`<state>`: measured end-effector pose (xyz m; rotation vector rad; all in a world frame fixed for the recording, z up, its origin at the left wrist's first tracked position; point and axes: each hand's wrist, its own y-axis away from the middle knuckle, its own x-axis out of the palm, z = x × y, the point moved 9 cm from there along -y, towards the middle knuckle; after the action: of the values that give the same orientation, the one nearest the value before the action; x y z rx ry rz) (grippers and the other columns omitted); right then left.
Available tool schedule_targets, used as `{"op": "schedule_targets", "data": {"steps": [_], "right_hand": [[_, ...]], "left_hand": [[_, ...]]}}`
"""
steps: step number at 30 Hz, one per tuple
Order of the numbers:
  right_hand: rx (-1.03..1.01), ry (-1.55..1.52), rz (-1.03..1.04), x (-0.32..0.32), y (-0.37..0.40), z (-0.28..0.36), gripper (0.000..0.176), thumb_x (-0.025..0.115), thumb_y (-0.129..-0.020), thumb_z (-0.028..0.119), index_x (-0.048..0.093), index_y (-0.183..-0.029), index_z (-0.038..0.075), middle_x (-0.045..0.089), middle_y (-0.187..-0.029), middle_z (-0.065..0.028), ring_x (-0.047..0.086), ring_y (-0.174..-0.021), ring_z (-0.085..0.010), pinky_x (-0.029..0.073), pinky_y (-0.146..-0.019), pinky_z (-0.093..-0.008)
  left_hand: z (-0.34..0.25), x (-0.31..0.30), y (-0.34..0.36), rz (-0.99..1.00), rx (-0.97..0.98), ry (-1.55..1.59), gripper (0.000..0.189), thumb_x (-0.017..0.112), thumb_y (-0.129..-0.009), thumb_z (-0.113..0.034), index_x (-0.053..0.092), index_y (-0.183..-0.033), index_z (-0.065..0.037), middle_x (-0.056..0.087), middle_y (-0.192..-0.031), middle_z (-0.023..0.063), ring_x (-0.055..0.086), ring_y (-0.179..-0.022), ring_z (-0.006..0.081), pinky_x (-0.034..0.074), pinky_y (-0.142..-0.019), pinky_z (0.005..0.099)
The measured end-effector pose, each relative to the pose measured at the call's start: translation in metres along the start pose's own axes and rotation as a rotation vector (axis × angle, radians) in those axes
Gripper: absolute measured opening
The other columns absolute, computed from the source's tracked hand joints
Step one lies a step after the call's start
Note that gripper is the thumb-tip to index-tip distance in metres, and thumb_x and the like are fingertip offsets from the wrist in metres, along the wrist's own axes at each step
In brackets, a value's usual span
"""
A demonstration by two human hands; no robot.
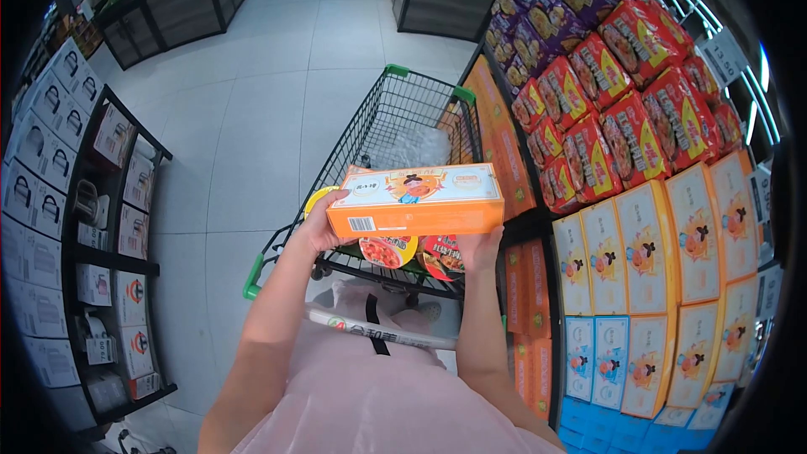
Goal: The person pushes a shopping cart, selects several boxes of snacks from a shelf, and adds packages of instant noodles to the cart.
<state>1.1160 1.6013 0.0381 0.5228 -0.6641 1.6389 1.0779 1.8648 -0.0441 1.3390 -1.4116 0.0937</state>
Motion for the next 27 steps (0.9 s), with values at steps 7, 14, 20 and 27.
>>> {"op": "schedule_targets", "data": {"steps": [7,14,20,27], "right_hand": [[0.01,-0.049,0.061,0.002,-0.005,-0.002,0.105,0.067,-0.069,0.066,0.017,-0.148,0.02,0.026,-0.151,-0.0044,0.026,-0.139,-0.0249,0.023,-0.113,-0.0475],[-0.038,0.065,-0.03,0.01,-0.004,0.005,0.101,0.068,-0.071,0.064,0.018,-0.145,0.017,0.03,-0.147,-0.0037,0.029,-0.137,-0.0237,0.026,-0.112,-0.0458],[-0.078,0.071,-0.031,0.011,-0.004,0.007,0.096,0.066,-0.075,0.061,0.017,-0.145,0.018,0.03,-0.147,-0.0029,0.031,-0.136,-0.0223,0.028,-0.111,-0.0448],[-0.087,0.062,-0.021,0.009,-0.003,0.008,0.085,0.059,-0.084,0.057,0.016,-0.146,0.019,0.03,-0.147,-0.0023,0.032,-0.135,-0.0214,0.029,-0.11,-0.0435]], "left_hand": [[0.002,0.005,-0.005,0.171,-0.083,0.121,0.06,0.047,-0.089,-0.048,0.047,-0.127,-0.001,0.059,-0.115,0.0189,0.063,-0.099,0.0321,0.058,-0.073,0.0476],[0.005,0.005,-0.007,0.209,-0.124,0.177,0.061,0.044,-0.09,-0.049,0.047,-0.128,-0.001,0.059,-0.115,0.0197,0.063,-0.099,0.0349,0.059,-0.069,0.0486],[0.008,0.005,-0.01,0.167,-0.134,0.212,0.065,0.039,-0.091,-0.053,0.044,-0.13,-0.002,0.058,-0.113,0.0244,0.063,-0.094,0.0397,0.059,-0.061,0.0505],[0.011,-0.001,-0.016,0.169,-0.146,0.226,0.065,0.039,-0.091,-0.053,0.043,-0.131,-0.001,0.055,-0.116,0.0263,0.062,-0.096,0.042,0.059,-0.062,0.0525]]}}
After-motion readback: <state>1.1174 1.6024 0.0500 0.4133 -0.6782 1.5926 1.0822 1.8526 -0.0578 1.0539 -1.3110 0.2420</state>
